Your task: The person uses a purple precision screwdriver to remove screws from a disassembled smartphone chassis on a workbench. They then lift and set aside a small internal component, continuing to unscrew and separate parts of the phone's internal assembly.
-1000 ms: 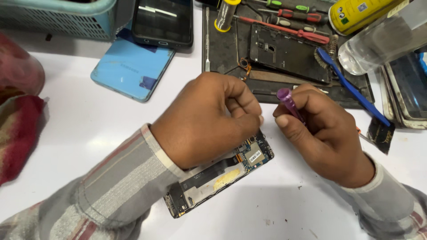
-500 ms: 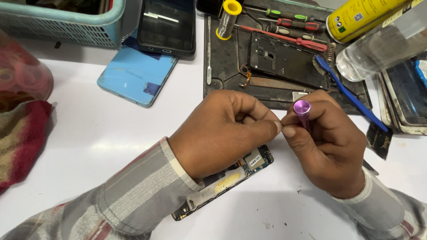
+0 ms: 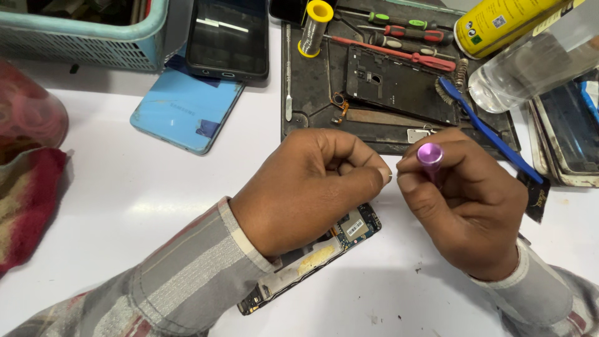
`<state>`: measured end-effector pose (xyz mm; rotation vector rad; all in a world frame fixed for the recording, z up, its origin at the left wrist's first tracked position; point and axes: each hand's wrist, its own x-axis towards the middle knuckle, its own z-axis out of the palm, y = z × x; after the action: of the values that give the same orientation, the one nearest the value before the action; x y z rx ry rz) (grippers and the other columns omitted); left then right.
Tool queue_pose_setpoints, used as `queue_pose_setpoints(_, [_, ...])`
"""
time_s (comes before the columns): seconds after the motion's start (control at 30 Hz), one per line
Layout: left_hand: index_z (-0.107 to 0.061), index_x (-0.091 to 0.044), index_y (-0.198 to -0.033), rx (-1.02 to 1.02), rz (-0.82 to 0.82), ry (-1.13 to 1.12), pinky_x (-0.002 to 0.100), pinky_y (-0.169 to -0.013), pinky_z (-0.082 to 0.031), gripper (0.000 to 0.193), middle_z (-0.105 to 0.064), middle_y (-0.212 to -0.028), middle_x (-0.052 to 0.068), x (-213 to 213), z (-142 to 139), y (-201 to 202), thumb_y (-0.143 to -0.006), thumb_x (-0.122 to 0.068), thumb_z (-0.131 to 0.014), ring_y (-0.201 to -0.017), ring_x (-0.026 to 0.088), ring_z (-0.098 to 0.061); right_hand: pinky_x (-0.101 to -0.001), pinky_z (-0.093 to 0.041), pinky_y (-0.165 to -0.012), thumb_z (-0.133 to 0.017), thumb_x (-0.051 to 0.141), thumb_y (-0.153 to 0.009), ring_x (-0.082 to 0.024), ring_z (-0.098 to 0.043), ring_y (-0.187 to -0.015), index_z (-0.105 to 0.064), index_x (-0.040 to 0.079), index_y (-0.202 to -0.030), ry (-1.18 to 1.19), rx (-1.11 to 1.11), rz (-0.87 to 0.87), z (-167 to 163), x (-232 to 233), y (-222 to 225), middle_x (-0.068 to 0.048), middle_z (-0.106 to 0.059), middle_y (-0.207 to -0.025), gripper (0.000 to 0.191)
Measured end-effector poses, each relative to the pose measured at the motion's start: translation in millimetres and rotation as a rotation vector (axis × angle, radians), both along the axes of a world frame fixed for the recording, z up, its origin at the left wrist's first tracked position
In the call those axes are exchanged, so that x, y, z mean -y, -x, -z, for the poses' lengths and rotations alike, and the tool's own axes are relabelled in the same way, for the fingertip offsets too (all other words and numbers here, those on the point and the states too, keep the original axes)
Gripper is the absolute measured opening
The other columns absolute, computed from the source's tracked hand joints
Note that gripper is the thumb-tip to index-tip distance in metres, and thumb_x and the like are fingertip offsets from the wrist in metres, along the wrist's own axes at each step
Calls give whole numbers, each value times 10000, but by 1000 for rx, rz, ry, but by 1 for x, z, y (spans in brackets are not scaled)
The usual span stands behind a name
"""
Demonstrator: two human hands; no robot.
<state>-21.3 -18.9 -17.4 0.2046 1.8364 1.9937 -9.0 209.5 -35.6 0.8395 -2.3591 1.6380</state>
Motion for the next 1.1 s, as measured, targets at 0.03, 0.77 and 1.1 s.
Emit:
queue_pose_setpoints(0.03, [-752, -6, -908, -17, 15, -24, 202, -493, -472, 206, -678, -695, 1, 0, 0, 0, -869, -203, -705, -577, 34, -575, -177, -536, -764, -630, -99, -1013, -59, -617, -947, -578, -29, -1209, -5, -30, -24, 0, 0, 0, -92, -614, -1126, 215])
queue_pose_setpoints(0.77, [-730, -102, -943, -248, -100, 658, 333, -693, -576, 264, -733, -822, 18, 20, -9, 4, -713, -225, -773, -769, 168, -727, -227, -402, -551, -704, 25, -869, -69, -509, -647, -656, 10, -1008, -540, -69, -70, -19, 1, 8, -40, -634, -972, 148])
queue_pose_setpoints(1.1, [-697, -103, -970, -298, 37, 903, 396, -809, -572, 310, -731, -936, 85, 22, -22, 2, -688, -172, -805, -868, 239, -740, -249, -442, -561, -698, 72, -854, -95, -556, -667, -669, 15, -1040, -665, -9, -170, -22, 10, 9, -36, -620, -917, 197])
